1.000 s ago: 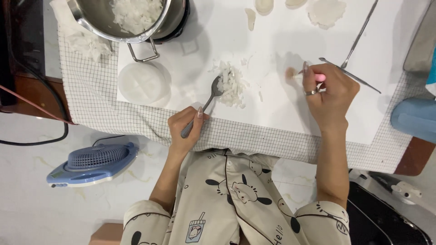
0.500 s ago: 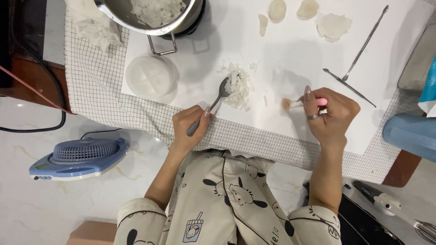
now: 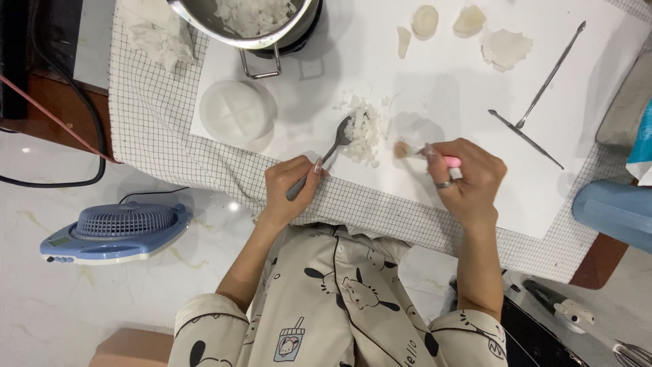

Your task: Transferring wax flakes from a pot to a surface using a spoon and arranging them with a brush

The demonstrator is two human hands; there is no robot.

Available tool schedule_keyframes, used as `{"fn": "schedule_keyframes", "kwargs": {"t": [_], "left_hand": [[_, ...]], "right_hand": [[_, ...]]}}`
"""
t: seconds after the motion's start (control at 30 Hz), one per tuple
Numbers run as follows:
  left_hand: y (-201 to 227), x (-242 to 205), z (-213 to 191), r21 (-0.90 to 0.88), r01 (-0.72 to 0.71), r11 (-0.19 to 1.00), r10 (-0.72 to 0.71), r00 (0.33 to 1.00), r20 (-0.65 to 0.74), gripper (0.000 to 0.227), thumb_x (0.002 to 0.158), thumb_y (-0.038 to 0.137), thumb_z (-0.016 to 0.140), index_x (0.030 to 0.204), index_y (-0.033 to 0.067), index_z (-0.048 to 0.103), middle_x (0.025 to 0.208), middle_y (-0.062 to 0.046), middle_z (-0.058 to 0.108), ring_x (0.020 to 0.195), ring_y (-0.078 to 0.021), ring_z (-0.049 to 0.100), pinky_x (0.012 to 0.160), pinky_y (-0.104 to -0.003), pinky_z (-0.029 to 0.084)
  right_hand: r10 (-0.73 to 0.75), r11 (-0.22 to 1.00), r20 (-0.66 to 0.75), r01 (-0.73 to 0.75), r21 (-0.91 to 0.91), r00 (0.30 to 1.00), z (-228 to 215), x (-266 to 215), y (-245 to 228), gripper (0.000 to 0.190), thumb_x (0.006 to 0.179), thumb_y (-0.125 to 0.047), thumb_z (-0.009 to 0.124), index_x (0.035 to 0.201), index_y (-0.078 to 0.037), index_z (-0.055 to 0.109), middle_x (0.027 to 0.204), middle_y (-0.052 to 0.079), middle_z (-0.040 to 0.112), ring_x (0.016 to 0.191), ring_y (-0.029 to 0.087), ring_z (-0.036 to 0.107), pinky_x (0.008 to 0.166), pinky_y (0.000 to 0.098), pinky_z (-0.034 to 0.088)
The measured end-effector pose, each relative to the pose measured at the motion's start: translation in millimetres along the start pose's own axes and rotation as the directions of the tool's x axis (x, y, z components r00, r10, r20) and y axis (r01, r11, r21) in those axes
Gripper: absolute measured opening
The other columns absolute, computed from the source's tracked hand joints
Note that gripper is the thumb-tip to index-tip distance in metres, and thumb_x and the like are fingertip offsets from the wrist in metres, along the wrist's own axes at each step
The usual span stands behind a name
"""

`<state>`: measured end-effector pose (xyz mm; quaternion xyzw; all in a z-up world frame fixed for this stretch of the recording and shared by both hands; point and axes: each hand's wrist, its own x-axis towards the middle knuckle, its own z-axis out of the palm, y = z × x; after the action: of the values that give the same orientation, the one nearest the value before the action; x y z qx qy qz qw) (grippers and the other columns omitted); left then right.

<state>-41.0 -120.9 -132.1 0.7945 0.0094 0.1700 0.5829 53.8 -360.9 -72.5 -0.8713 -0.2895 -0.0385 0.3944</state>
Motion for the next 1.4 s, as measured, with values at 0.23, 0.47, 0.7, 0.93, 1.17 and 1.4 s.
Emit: {"fn": "schedule_keyframes", "kwargs": {"t": [0.23,0.47,0.7,0.93,1.17,1.4], "left_hand": [[-1,-1,0,-0.014,-0.009,1.000,0.009,1.000,0.023,0.038,0.092,0.007,0.050,0.055,0.0064,0.057,0.046,-0.007,0.051,0.038,-0.0149,0.044,0.035,-0.022,0.031],[1,1,3,-0.017,-0.005,1.000,0.006,1.000,0.022,0.035,0.092,0.005,0.051,0.058,0.0047,0.061,0.047,-0.008,0.052,0.038,-0.0161,0.045,0.035,-0.023,0.031],[1,0,-1,-0.002,-0.002,1.000,0.002,1.000,0.019,0.035,0.092,0.005,0.052,0.058,0.0049,0.060,0.048,-0.008,0.053,0.040,-0.0162,0.047,0.036,-0.023,0.033],[6,2,-1,-0.060,0.021,0.998,-0.020,1.000,0.014,0.038,0.094,0.007,0.050,0.057,0.0064,0.059,0.052,-0.009,0.058,0.043,-0.0201,0.054,0.038,-0.025,0.037],[0,2,0,-0.120,0.046,0.992,-0.046,0.999,0.004,0.038,0.096,0.008,0.046,0.061,0.0043,0.061,0.055,-0.011,0.059,0.046,-0.0191,0.054,0.041,-0.026,0.037],[3,2,-2,-0.106,0.047,0.993,-0.046,0.999,0.007,0.039,0.096,0.008,0.048,0.059,0.0052,0.060,0.055,-0.011,0.061,0.046,-0.0199,0.054,0.041,-0.026,0.037]], "right_hand": [[0.140,0.984,0.104,-0.127,-0.127,0.985,9,-2,-8,0.030,0.096,-0.015,0.063,0.069,0.000,0.064,0.046,0.012,0.054,0.041,0.024,0.052,0.041,0.0268,0.040],[-0.022,0.994,-0.028,0.025,0.109,0.999,14,-5,9,0.016,0.094,-0.012,0.064,0.081,-0.003,0.069,0.057,0.007,0.059,0.050,0.022,0.054,0.049,0.0288,0.046],[-0.068,0.974,0.125,0.039,0.225,0.990,28,-6,-6,0.016,0.087,-0.010,0.065,0.072,-0.004,0.067,0.051,0.010,0.057,0.044,0.024,0.052,0.044,0.0308,0.044],[-0.048,0.979,0.028,0.041,0.201,0.998,19,6,-6,0.013,0.091,-0.009,0.065,0.080,-0.004,0.069,0.056,0.007,0.060,0.049,0.021,0.054,0.048,0.0280,0.046],[-0.072,0.983,0.161,0.043,0.176,0.984,35,7,-15,0.011,0.088,-0.008,0.065,0.078,-0.004,0.067,0.055,0.010,0.059,0.050,0.025,0.057,0.048,0.0313,0.048],[-0.070,0.990,0.033,0.066,0.125,0.997,18,7,-1,0.016,0.091,-0.011,0.065,0.075,-0.007,0.068,0.054,0.006,0.059,0.047,0.021,0.053,0.047,0.0280,0.045]]}}
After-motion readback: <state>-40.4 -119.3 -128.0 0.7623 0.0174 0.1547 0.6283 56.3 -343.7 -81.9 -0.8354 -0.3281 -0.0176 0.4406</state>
